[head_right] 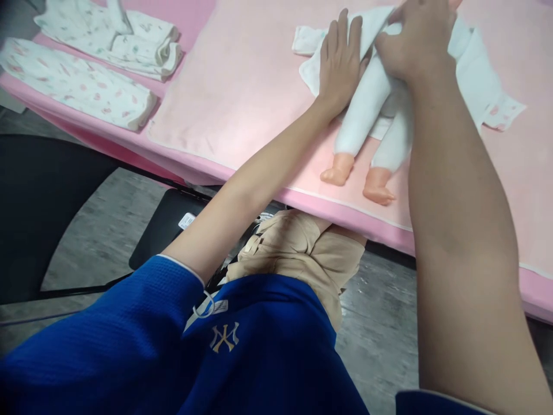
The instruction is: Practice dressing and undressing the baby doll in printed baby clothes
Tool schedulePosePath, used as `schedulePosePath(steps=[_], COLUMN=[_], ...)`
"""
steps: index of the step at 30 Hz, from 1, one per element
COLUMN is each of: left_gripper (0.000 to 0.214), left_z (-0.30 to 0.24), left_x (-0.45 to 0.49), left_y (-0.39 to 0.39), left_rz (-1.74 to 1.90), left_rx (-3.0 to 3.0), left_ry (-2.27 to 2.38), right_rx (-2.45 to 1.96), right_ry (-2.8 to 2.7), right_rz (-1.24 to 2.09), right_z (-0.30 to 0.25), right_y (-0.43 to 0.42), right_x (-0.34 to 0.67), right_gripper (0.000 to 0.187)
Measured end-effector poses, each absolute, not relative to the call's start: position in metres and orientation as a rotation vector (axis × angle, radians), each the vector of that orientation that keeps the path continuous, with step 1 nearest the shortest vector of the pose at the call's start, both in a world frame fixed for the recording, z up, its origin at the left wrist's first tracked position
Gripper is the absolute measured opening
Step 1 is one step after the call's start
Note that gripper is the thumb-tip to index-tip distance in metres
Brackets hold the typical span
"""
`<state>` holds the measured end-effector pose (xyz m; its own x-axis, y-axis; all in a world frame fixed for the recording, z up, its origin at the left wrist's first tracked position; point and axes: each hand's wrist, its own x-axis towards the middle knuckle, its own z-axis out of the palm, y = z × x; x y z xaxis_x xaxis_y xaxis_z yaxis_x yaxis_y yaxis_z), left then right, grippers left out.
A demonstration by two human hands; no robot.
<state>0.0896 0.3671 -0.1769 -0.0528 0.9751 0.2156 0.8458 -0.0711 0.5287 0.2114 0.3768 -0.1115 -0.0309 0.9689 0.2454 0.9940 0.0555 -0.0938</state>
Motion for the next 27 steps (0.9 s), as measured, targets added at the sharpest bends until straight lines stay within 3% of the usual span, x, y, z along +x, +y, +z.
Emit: schedulePosePath(steps=[5, 10, 13, 18, 21, 24, 27], left_gripper=[0.066, 0.050, 0.045, 0.057, 0.064, 0.066, 0.061], left_z=[-0.181, -0.191, -0.193, -0.190, -0.190, -0.192, -0.194], left_x=[0.080, 0.069, 0.065, 0.061, 0.060, 0.058, 0.056], left_y=[0.401, 0.419, 0.421, 0.427, 0.433, 0.435, 0.435], left_rz=[0.823, 0.908, 0.879, 0.866, 0.850, 0.893, 0.976], left_rx=[2.201, 2.352, 2.340, 2.230, 2.195, 2.195, 2.143], left_ry=[1.804, 1.769, 1.808, 1.710, 1.703, 1.700, 1.720], right_rx=[-1.900, -1.991, -2.054, -2.164, -2.158, -1.942, -1.851], right_ry=[-2.199, -2.354, -2.363, -2.212, -2.082, -1.997, -1.897], right_rz=[0.134, 0.225, 0.237, 0.059, -0.037, 0.088, 0.123], right_z=[-0.096, -0.081, -0.080, -0.100, -0.117, -0.131, -0.136], right_y=[0.386, 0.393, 0.402, 0.422, 0.433, 0.440, 0.443], right_x=[0.219, 0.217, 0.209, 0.187, 0.179, 0.184, 0.201], right_gripper=[0.058, 0.055, 0.063, 0.083, 0.074, 0.055, 0.058])
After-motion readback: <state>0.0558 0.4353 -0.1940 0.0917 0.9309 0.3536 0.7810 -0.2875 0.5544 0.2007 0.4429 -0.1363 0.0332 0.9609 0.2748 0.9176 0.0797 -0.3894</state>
